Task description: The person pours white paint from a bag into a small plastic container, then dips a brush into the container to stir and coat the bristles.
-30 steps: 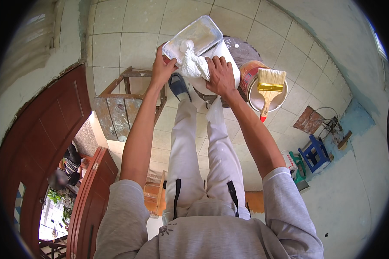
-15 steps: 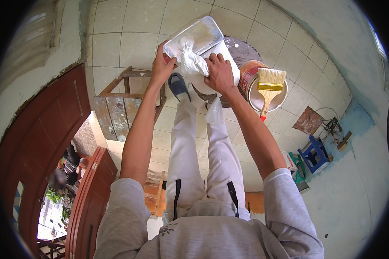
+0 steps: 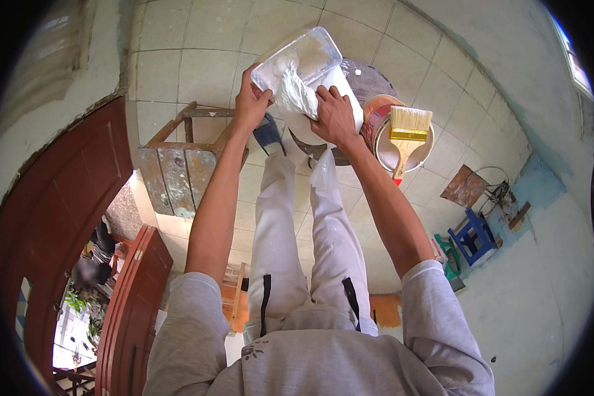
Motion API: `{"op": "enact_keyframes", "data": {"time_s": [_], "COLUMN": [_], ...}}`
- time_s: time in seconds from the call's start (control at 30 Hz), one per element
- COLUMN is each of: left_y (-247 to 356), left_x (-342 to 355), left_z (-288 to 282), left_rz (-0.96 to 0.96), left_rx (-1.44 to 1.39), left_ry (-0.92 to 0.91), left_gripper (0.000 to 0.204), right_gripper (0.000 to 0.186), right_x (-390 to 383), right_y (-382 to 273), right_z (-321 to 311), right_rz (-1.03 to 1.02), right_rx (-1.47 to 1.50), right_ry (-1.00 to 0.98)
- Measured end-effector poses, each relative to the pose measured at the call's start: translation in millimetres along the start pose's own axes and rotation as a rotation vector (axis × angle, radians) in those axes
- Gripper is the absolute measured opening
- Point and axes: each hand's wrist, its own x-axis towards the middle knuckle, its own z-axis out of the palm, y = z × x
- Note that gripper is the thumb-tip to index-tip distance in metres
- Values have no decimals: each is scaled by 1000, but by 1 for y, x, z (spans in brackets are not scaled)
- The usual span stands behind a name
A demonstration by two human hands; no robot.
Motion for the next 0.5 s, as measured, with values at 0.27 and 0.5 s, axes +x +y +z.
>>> {"op": "enact_keyframes", "data": {"time_s": [0.27, 0.5], "left_y": [-3, -7], "left_x": [-8, -6], "left_z": [-1, 1], "left_rz": [-48, -82], "left_rx": [-135, -201], "left_ry": [40, 41], "left_gripper": [70, 69], "right_gripper": [68, 76], "right_x": [-10, -16], "right_y": [-15, -12], "right_z": [1, 15], "right_rz": [63, 43], "right_rx": [14, 36], "right_ry": [92, 222]}}
